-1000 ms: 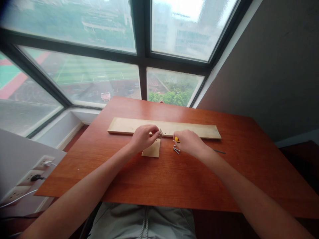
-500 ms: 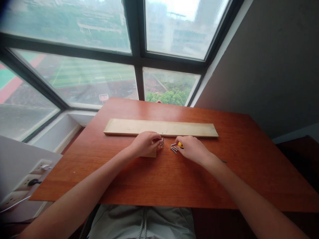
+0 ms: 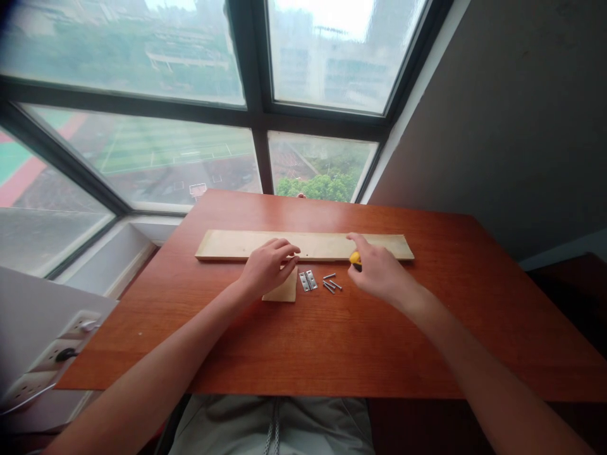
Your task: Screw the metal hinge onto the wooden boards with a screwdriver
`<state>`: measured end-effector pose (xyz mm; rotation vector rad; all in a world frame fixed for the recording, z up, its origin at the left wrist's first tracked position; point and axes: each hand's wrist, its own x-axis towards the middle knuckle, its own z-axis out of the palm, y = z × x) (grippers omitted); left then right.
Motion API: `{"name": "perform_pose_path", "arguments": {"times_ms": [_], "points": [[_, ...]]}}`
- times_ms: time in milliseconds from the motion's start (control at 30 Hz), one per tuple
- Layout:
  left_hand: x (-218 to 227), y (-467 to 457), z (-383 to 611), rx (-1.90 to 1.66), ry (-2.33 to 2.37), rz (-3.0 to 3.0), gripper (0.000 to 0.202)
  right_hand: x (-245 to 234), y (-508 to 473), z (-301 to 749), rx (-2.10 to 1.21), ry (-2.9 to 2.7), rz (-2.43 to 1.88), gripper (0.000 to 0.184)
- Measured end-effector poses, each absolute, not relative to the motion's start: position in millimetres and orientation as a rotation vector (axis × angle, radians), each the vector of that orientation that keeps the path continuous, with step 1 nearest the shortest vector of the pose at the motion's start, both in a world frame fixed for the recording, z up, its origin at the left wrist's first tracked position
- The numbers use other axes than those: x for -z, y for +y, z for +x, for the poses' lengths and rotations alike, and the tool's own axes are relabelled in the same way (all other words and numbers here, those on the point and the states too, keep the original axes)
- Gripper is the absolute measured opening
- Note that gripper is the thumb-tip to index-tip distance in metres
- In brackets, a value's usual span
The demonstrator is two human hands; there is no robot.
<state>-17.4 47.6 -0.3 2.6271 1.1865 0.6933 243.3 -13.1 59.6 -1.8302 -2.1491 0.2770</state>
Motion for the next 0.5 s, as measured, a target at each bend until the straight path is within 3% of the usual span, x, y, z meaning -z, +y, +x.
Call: {"name": "perform_pose_path", "arguments": {"times_ms": [267,500], "points": [[11.7,63.5,-32.6,-0.587,1.416,2.731,0.043,-141.1,-13.3,260.2,-0.216,-1.649,-1.772,0.020],[16.3,71.0,-36.6,-0.392,1.459,2.751,0.043,-77.7,5.8,287.2,-0.899,-0.971,-1.376,0.022]]}}
